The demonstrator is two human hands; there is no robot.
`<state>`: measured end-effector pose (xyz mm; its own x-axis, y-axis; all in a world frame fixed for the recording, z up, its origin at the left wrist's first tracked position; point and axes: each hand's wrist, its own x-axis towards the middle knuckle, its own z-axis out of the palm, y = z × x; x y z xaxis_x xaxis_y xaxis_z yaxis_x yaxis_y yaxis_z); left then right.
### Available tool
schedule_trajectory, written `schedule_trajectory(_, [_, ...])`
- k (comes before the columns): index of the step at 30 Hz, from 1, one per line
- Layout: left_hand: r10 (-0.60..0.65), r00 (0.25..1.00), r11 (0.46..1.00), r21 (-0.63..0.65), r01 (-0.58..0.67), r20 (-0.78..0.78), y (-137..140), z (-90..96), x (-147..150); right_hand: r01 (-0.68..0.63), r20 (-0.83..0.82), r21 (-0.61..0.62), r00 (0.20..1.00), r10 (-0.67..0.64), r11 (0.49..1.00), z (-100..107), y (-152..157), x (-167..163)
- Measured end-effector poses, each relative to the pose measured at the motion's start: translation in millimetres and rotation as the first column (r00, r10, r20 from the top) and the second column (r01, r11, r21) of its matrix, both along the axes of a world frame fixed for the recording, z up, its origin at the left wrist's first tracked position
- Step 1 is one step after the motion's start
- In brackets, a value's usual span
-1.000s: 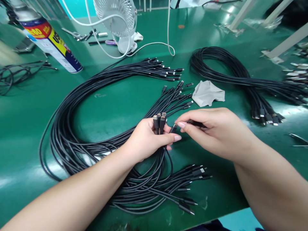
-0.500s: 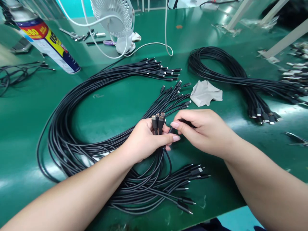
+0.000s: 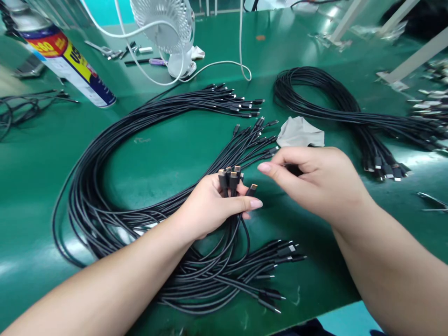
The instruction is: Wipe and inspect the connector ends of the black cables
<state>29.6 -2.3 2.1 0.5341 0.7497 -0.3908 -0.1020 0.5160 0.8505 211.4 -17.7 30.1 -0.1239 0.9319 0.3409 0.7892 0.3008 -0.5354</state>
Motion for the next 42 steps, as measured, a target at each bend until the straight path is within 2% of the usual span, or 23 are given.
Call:
schedule_trajectory(5, [-0.004,1.000,1.000,0.008,0.003,0.006,-1,0.2,0,0.026,-0.069,0.004,0.997,-0.026,1.000,5,-5,0])
schedule_trajectory(8, [-0.007,1.000,1.000,0.016,0.007,0.016,-1,-0.3,0,-0.071,-0.114,-0.111,0.992,0.058,0.991,8,-5,2])
schedule_trajectory(12, [-0.019,0.998,0.999,0.033,0.017,0.052,-1,-0.6,-1,-0.214,-0.216,-0.287,0.964,0.155,0.934,11,-3,2])
schedule_trajectory(18, [-0.042,0.990,0.996,0.079,0.031,0.134,-1,-0.8,-3,-0.358,-0.434,-0.423,0.886,0.161,0.832,17,-2,-2])
schedule_trajectory(20, [-0.036,0.984,0.998,0.061,0.026,0.172,-1,0.0,-3,-0.378,-0.482,-0.444,0.865,0.139,0.812,19,-2,-3])
schedule_trajectory(26, [-0.028,0.982,0.999,0.027,0.023,0.188,-1,2.8,-3,-0.338,-0.526,-0.484,0.850,0.041,0.807,22,-5,-5])
schedule_trajectory(31, [-0.029,0.982,1.000,0.000,0.029,0.187,-1,5.1,-4,-0.384,-0.598,-0.518,0.802,-0.002,0.765,20,-7,-7])
schedule_trajectory(42, [-0.012,0.964,0.992,-0.116,0.044,0.265,-1,7.4,-2,-0.398,-0.654,-0.523,0.754,-0.056,0.754,19,-9,-10])
